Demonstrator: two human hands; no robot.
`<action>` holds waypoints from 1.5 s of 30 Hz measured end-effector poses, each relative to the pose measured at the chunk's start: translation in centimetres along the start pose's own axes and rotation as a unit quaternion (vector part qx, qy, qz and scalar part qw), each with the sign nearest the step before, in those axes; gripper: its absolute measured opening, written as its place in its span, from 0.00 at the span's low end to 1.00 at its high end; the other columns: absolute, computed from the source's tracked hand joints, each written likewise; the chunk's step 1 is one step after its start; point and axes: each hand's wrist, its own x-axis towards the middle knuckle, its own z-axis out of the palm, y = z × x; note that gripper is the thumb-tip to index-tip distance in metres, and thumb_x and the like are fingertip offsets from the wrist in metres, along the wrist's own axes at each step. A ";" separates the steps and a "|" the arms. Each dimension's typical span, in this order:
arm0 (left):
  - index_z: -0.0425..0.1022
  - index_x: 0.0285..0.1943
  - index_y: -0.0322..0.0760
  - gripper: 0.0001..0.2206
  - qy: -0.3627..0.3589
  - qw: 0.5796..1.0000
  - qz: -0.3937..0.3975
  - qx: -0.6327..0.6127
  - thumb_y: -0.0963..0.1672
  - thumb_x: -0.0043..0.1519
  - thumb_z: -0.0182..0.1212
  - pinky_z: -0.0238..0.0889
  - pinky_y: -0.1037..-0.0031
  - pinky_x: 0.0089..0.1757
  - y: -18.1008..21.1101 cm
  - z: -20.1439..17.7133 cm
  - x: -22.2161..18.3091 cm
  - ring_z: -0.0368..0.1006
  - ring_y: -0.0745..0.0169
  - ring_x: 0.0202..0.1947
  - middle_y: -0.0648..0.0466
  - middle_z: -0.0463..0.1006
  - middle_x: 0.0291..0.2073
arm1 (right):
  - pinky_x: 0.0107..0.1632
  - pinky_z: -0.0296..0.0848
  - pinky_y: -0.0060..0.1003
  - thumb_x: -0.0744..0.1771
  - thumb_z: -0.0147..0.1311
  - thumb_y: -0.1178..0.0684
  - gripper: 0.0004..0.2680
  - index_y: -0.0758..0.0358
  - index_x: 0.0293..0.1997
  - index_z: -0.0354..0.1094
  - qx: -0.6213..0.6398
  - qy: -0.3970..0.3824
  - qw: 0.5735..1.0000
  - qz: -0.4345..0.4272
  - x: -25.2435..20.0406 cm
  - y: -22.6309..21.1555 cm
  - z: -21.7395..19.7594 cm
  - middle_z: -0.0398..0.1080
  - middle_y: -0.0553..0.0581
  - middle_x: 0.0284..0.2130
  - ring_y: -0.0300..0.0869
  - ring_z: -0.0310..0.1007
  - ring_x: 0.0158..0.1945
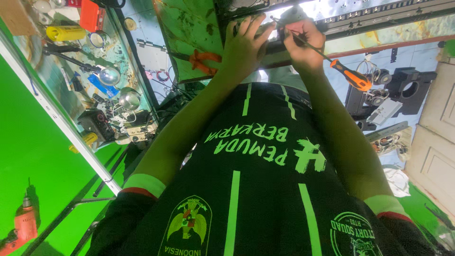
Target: The person is repairing an electronic keyboard by using a screwdriver to remove screws from a metal plate and manipulating internal wires and components on a repair bench.
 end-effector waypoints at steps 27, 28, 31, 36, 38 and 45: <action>0.75 0.62 0.47 0.19 0.028 1.000 0.004 -0.006 0.44 0.60 0.67 0.51 0.46 0.60 -0.2 -0.4 0.9 0.64 0.48 0.62 0.49 0.69 0.63 | 0.42 0.78 0.33 0.70 0.63 0.60 0.05 0.68 0.47 0.73 -0.154 -0.055 0.986 -0.021 2.7 -1.2 0.3 0.78 0.60 0.37 0.41 0.81 0.39; 0.75 0.62 0.47 0.20 0.030 1.000 0.004 -0.008 0.44 0.60 0.67 0.50 0.46 0.59 -0.2 -0.5 0.9 0.64 0.47 0.62 0.49 0.69 0.63 | 0.43 0.78 0.35 0.70 0.63 0.59 0.04 0.67 0.47 0.72 -0.158 -0.058 0.985 -0.026 2.8 -1.2 0.3 0.79 0.60 0.38 0.42 0.81 0.40; 0.74 0.62 0.46 0.20 0.030 0.999 0.013 -0.005 0.44 0.60 0.67 0.50 0.45 0.59 -0.2 -0.6 0.9 0.64 0.46 0.62 0.48 0.69 0.63 | 0.46 0.77 0.40 0.72 0.61 0.57 0.04 0.65 0.48 0.72 -0.202 -0.064 0.975 -0.062 2.9 -1.4 0.1 0.79 0.60 0.39 0.47 0.81 0.41; 0.74 0.66 0.41 0.23 0.022 0.999 -0.006 -0.033 0.42 0.59 0.65 0.51 0.50 0.62 -0.7 -0.8 0.2 0.65 0.49 0.63 0.53 0.71 0.63 | 0.43 0.73 0.51 0.73 0.59 0.53 0.05 0.62 0.51 0.73 -0.319 -0.085 0.941 -0.081 3.3 -2.1 0.0 0.76 0.65 0.37 0.60 0.74 0.39; 0.73 0.65 0.39 0.23 0.024 0.998 -0.008 -0.055 0.40 0.58 0.63 0.51 0.52 0.62 -1.1 -0.8 -0.1 0.66 0.50 0.63 0.52 0.72 0.62 | 0.42 0.74 0.50 0.73 0.56 0.54 0.05 0.63 0.52 0.71 -0.288 -0.083 0.951 -0.078 3.5 -2.6 0.4 0.76 0.65 0.38 0.58 0.76 0.40; 0.73 0.62 0.39 0.19 0.112 0.973 -0.019 -0.200 0.33 0.63 0.56 0.66 0.60 0.59 -1.1 -3.1 1.1 0.75 0.54 0.56 0.50 0.79 0.56 | 0.40 0.75 0.50 0.74 0.54 0.57 0.03 0.64 0.49 0.72 -0.365 -0.130 0.907 -0.163 4.2 -3.3 0.8 0.76 0.64 0.39 0.58 0.76 0.39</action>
